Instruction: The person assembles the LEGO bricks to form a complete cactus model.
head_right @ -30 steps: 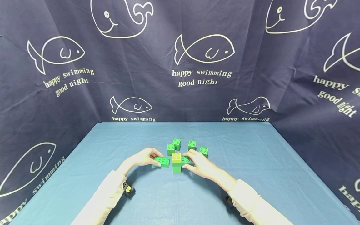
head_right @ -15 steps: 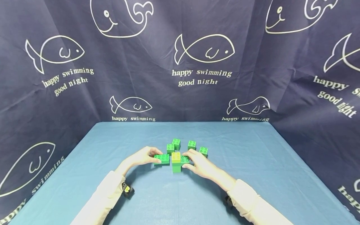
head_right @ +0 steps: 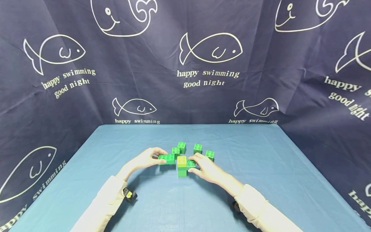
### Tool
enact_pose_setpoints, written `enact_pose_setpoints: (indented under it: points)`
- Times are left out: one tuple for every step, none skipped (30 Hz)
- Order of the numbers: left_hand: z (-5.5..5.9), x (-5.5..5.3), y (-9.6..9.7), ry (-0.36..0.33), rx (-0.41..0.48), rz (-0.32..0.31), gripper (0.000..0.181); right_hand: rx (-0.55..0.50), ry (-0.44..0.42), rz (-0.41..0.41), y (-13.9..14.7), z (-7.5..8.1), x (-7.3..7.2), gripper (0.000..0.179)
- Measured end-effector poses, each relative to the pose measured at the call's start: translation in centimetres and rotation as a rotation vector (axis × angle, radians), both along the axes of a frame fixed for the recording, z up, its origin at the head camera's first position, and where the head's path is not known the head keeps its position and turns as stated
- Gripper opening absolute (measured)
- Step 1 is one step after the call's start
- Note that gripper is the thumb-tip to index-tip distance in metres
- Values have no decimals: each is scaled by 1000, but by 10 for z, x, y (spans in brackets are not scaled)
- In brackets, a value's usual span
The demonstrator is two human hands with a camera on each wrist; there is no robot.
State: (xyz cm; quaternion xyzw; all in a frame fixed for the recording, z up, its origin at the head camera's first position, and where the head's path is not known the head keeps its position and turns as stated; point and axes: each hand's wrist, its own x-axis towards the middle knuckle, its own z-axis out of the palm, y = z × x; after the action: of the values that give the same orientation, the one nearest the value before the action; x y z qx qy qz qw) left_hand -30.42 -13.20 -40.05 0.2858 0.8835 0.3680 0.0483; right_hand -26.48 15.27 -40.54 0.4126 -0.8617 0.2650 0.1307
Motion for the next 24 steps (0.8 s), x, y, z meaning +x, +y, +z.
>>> enact_pose_setpoints:
  points:
    - [1,0,0,10,12,-6,36,0,0,-2,0,0,0,37]
    - [1,0,0,18,21,-10,36,-1,-1,-2,0,0,0,37]
    - [2,1,0,26,28,-11,35,0,-2,-3,0,0,0,37]
    - [3,1,0,32,32,-13,35,0,-4,-3,0,0,0,37]
    - [4,2,0,36,37,-14,35,-1,-4,-1,0,0,0,37]
    - [4,3,0,38,43,-12,35,-3,-3,1,-1,-1,-1,37]
    - [5,3,0,42,50,-11,35,-6,-1,4,-1,-1,-1,37]
    - [7,4,-1,40,58,-4,34,-11,1,7,-2,0,-1,37]
    - [8,4,-1,38,67,3,34,-15,3,10,-2,0,-2,37]
    - [9,4,-1,38,78,5,34,-21,8,11,-3,0,-2,37]
    - [9,4,-1,36,87,10,33,-26,12,11,-3,0,-2,37]
    - [10,4,-1,35,94,14,33,-26,14,9,-3,0,-2,37]
    - [10,4,-1,34,98,16,33,-27,15,8,-4,0,-2,37]
    - [11,3,-1,25,104,17,34,-23,15,7,-4,-1,-2,37]
    - [11,3,-1,22,110,16,34,-19,11,6,-4,-1,-2,37]
    - [12,3,-1,19,114,14,34,-13,8,6,-4,-2,-2,37]
    - [12,3,-1,16,118,14,34,-8,3,7,-4,-2,-2,37]
    - [13,4,0,17,125,11,34,-2,0,6,-4,-2,-1,37]
    - [13,4,0,21,133,9,35,1,0,6,-5,-3,-1,37]
    - [14,5,1,24,143,7,35,2,2,4,-5,-3,-1,37]
    - [15,5,2,27,151,7,35,2,3,2,-5,-2,-1,37]
    - [16,6,2,30,161,7,36,3,7,-1,-5,-2,-1,37]
    - [17,7,3,32,170,8,36,4,11,-3,-5,-1,-1,37]
    - [18,7,5,36,177,10,36,6,14,-4,-5,-1,-1,37]
